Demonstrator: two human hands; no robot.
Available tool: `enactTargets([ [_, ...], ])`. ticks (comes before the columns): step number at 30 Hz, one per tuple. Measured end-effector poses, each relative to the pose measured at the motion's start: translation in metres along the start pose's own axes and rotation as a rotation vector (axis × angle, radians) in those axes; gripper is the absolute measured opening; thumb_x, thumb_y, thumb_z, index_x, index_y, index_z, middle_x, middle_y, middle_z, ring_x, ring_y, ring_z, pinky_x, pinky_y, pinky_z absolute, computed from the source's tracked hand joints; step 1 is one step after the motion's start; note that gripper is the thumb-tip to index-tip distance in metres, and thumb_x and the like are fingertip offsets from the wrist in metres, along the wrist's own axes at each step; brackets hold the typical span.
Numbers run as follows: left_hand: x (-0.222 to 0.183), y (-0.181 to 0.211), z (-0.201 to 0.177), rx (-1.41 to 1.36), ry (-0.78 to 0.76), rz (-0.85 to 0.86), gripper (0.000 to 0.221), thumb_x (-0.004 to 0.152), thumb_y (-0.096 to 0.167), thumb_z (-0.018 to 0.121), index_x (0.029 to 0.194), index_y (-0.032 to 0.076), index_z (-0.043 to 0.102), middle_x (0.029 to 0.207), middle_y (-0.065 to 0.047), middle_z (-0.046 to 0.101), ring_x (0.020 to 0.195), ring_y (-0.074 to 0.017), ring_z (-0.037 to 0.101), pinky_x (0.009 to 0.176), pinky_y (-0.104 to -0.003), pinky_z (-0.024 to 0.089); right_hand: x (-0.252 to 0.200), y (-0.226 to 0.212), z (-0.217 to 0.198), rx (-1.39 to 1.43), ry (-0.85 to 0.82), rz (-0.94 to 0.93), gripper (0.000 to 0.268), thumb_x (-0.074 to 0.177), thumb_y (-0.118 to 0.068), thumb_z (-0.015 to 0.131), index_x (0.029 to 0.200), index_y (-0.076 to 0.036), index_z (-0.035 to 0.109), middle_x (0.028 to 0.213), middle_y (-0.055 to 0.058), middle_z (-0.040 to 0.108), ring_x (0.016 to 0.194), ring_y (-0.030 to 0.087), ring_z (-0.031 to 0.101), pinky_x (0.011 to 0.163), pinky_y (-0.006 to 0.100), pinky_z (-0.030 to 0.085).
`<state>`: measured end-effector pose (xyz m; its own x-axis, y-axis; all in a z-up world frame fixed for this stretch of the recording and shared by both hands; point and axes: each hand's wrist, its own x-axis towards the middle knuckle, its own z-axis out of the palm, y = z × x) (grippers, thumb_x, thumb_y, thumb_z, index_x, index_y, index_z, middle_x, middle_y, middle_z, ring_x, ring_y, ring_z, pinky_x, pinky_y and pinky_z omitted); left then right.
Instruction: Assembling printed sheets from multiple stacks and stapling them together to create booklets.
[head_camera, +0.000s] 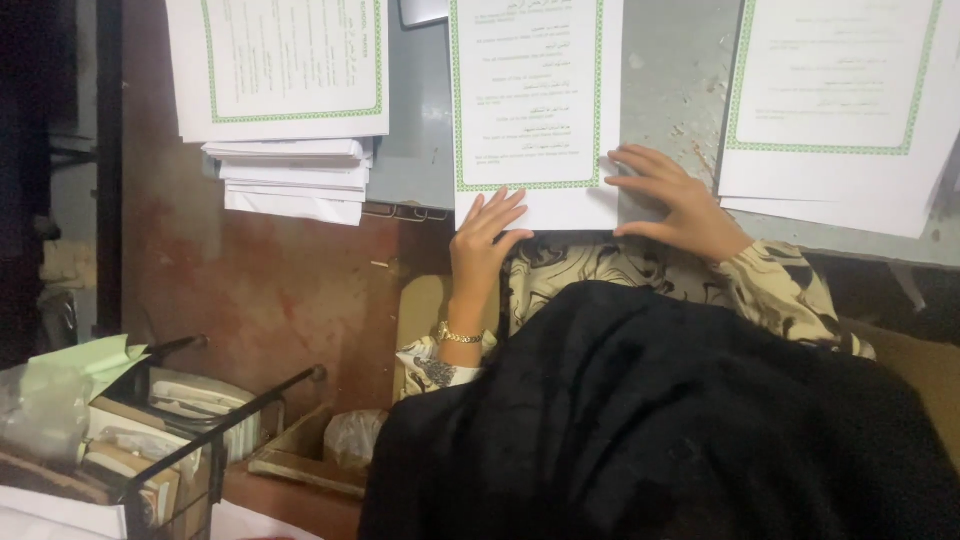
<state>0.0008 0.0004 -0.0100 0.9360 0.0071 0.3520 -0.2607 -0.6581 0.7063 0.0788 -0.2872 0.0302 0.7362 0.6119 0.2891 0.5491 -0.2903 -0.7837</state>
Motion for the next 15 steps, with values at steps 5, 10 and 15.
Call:
enactTargets([
  [5,-0.001,-0.006,0.004,-0.032,0.018,0.004,0.036,0.078,0.027,0.085,0.113,0.021,0.078,0.124,0.004,0.074,0.127,-0.02,0.063,0.118,-0.039,0.041,-0.001,0.008,0.001,0.024,0.02,0.001,0.061,0.074,-0.018,0.086,0.13,-0.004,0.067,0.148,0.021,0.057,0.142,0.043,0.047,0.115,0.058,0.038],
  [10,-0.001,-0.004,0.003,-0.045,0.015,-0.019,0.036,0.078,0.027,0.085,0.113,0.021,0.078,0.124,0.004,0.074,0.127,-0.02,0.063,0.118,-0.039,0.041,-0.003,0.012,0.001,0.03,-0.004,-0.028,0.056,0.074,-0.018,0.087,0.126,-0.005,0.07,0.146,0.023,0.059,0.142,0.044,0.046,0.114,0.059,0.039],
  [15,0.0,-0.001,0.001,-0.036,0.014,-0.009,0.035,0.079,0.027,0.084,0.113,0.02,0.078,0.124,0.003,0.074,0.126,-0.021,0.063,0.117,-0.04,0.041,-0.001,0.006,0.003,-0.009,-0.019,-0.059,0.051,0.074,-0.016,0.087,0.122,-0.007,0.072,0.145,0.023,0.059,0.142,0.043,0.046,0.114,0.059,0.039],
])
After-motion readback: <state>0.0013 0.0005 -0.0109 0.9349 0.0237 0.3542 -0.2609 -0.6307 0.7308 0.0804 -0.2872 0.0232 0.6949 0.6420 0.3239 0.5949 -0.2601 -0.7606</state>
